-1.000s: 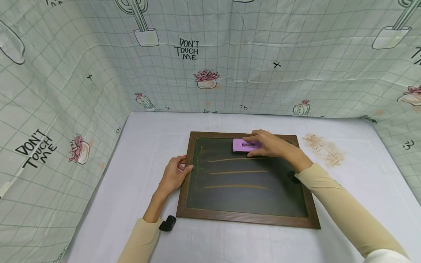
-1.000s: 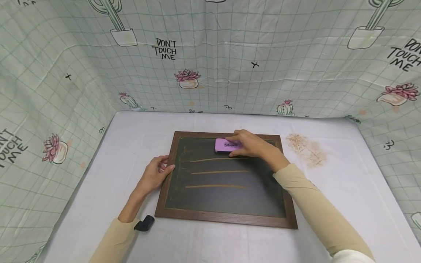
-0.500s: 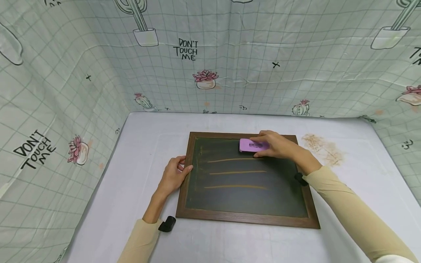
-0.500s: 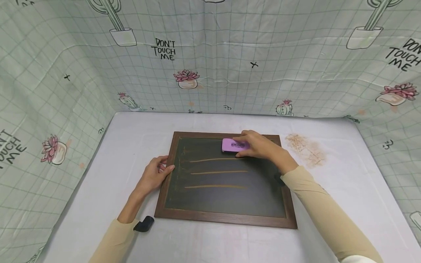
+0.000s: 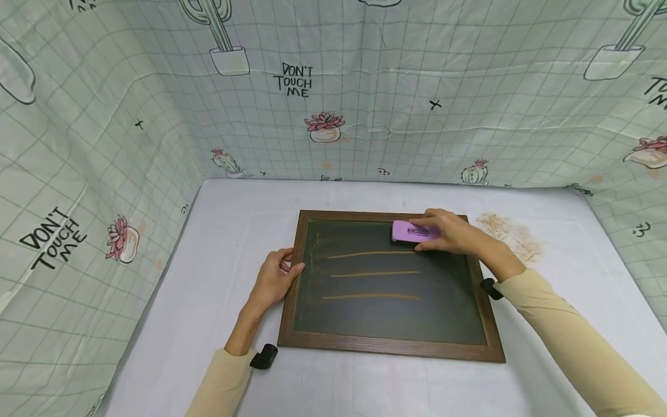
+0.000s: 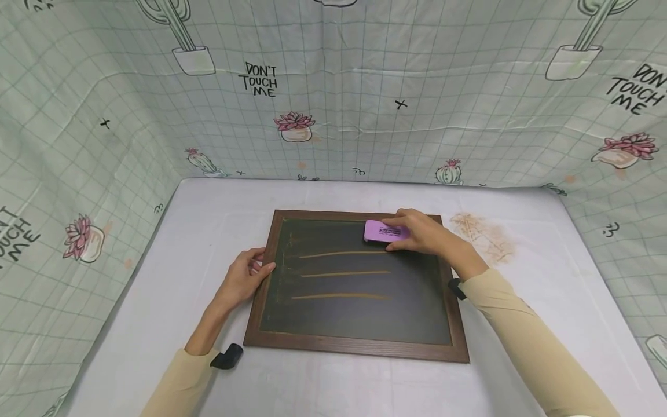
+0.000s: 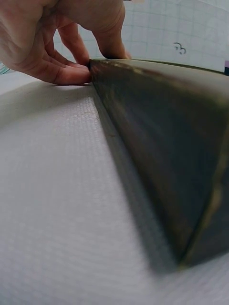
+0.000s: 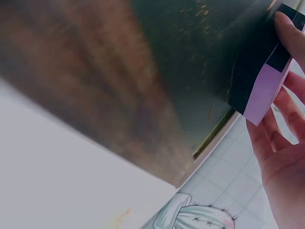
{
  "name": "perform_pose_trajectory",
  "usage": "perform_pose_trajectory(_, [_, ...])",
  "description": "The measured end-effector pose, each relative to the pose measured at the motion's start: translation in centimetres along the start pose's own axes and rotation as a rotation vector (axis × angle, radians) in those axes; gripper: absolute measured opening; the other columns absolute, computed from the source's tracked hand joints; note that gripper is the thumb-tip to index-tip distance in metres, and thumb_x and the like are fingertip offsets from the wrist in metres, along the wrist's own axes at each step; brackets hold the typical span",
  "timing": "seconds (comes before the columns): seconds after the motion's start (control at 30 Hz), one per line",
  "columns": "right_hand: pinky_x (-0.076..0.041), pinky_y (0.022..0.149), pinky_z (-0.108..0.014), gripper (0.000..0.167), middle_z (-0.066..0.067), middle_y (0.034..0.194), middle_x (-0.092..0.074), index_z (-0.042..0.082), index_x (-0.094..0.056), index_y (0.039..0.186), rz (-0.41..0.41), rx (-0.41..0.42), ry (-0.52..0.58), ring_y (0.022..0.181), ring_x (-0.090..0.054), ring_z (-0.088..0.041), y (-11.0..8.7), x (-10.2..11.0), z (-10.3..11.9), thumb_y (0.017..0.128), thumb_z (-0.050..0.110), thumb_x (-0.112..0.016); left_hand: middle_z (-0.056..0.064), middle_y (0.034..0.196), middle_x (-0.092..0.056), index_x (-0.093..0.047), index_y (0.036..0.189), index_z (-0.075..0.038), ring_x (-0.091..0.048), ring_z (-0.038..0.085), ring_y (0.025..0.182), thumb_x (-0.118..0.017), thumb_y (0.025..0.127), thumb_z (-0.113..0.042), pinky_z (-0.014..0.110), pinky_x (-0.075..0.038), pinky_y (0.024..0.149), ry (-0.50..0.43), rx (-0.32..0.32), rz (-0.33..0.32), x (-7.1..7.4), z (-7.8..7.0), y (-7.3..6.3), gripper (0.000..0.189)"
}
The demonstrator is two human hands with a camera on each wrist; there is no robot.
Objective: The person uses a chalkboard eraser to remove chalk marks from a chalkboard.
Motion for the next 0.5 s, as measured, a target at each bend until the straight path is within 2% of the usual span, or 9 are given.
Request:
perform_pose_trajectory(0.23, [-0.041,0.073,-0.037,0.061,-0.006,0.099,-0.061,-0.003,-0.066,0.134,-0.016,-0.019,0.006,0.084,-0.049,-0.018,-1.2,0.2,-0.9,0.084,0.026,-0.087,0.026,0.112,-0.059,-0.054,0.135,0.015,-0.057,0.031,0.088,-0.072,0.096,-0.008,0.039,-0.048,0.078,-0.001,-0.004,0.003,0.0,0.0,0.0,0.049])
perform_pose_trajectory(0.5, [-0.045,0.077,-0.041,0.061,-0.012,0.108,-0.064,-0.004,-0.065,0.134,-0.029,-0.038,0.008,0.087,-0.052,-0.022,-2.2,0.3,-1.6,0.084,0.023,-0.087,0.026,0.113,-0.058,-0.053,0.136,0.015,-0.057,0.031,0.09,-0.072,0.097,-0.009,0.039,-0.048,0.078,-0.005,0.006,0.004,0.0,0.0,-0.2,0.05])
Point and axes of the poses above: each hand's wrist, its own y-axis towards the middle knuckle, its own x-axis out of the back of the hand, z = x × y, the point moved 3 cm from there along y, towards the middle knuckle
